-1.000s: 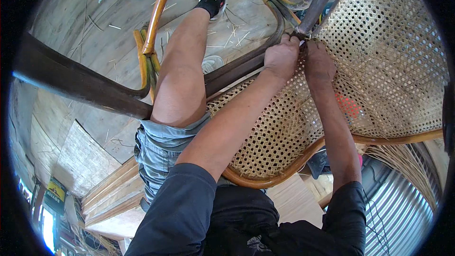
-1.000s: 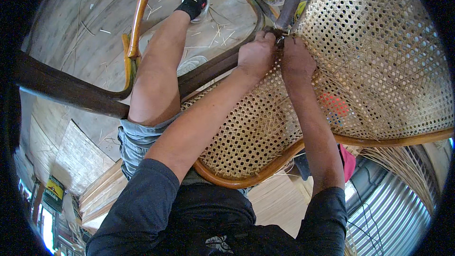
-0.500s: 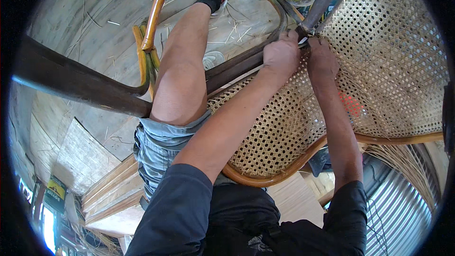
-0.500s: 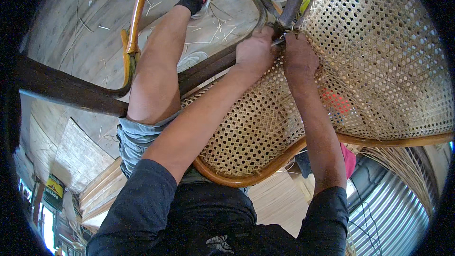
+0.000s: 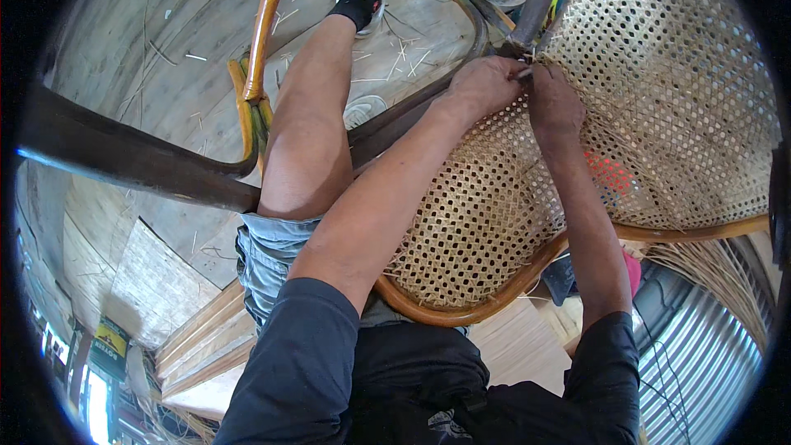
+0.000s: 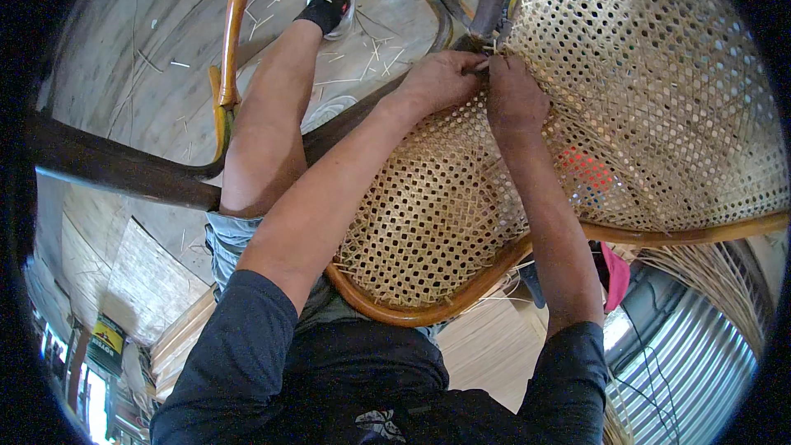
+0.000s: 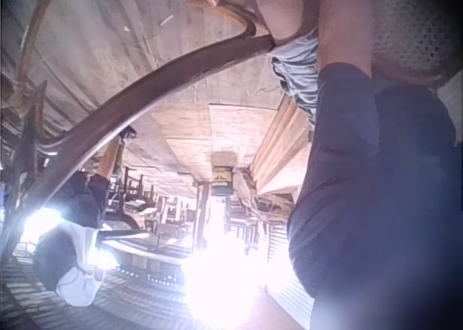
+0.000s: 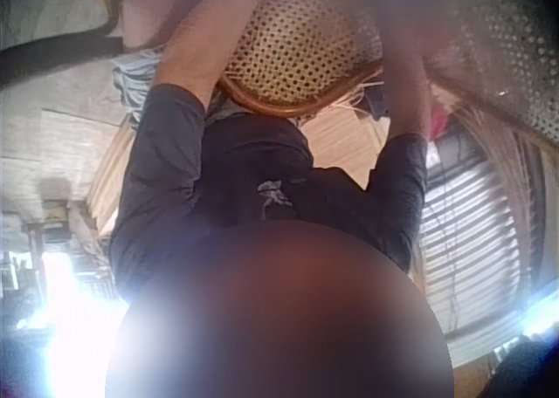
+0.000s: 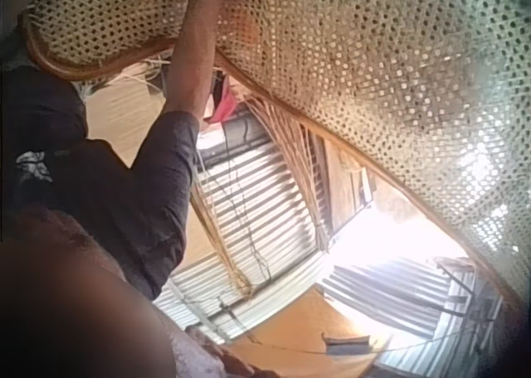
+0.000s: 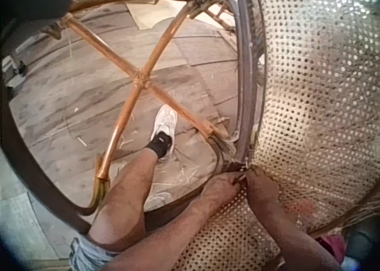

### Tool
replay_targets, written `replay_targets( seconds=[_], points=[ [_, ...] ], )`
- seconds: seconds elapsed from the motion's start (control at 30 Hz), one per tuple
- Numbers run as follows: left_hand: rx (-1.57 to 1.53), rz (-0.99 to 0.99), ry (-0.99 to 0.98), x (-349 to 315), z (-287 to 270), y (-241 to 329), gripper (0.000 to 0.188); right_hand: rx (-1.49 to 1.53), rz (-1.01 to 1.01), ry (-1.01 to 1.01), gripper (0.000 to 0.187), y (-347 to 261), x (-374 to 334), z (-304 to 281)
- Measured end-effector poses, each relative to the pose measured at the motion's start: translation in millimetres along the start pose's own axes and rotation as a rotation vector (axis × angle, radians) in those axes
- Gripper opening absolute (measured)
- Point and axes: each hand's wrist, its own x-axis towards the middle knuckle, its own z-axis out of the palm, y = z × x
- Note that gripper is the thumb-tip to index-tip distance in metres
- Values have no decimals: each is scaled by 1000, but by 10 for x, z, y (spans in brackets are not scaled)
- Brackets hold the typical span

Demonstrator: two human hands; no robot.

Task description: Repairing a rattan chair by fastening and trimming cane strips on the seat back.

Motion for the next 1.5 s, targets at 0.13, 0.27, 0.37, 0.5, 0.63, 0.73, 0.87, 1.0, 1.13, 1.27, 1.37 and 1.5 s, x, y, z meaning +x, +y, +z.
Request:
replay_targets(
  seconds=[0.13, 0.27, 0.37, 0.5, 0.63, 0.73, 0.87, 1.0, 1.13, 1.27, 1.37, 1.5],
  points=[
    [197, 128, 285, 14, 199, -76, 27, 364, -314, 342, 16, 319, 4, 109],
    [280, 175, 429, 23, 351, -115, 17, 707, -234, 311, 16, 446, -136, 101],
    [298, 206, 508, 44, 406, -141, 17, 701, -257, 300, 16, 429, -166, 50],
    [366, 204, 560, 18, 448, -144, 15, 726, -230, 269, 13, 429, -165, 22],
    [366, 208, 569, -87, 493, -131, 15, 850, -90, 22, 13, 425, -135, -182],
    [354, 245, 526, -135, 453, -149, 18, 927, -15, -9, 14, 334, -82, -455],
    [426, 316, 439, -198, 469, -218, 26, 734, -274, -30, 20, 354, 219, -529],
    [598, 458, 535, -218, 486, -200, 13, 218, -509, -124, 25, 370, 522, -295],
    [626, 472, 521, -222, 496, -249, 15, 538, -186, -363, 18, 238, 559, -164],
    [616, 505, 507, -227, 511, -287, 19, 41, -426, -317, 14, 170, 564, -190],
    [644, 530, 523, -255, 482, -262, 21, -187, -639, -194, 14, 147, 498, -192],
    [676, 492, 416, -257, 494, -265, 24, -242, -645, -180, 15, 168, 484, -142]
  ],
)
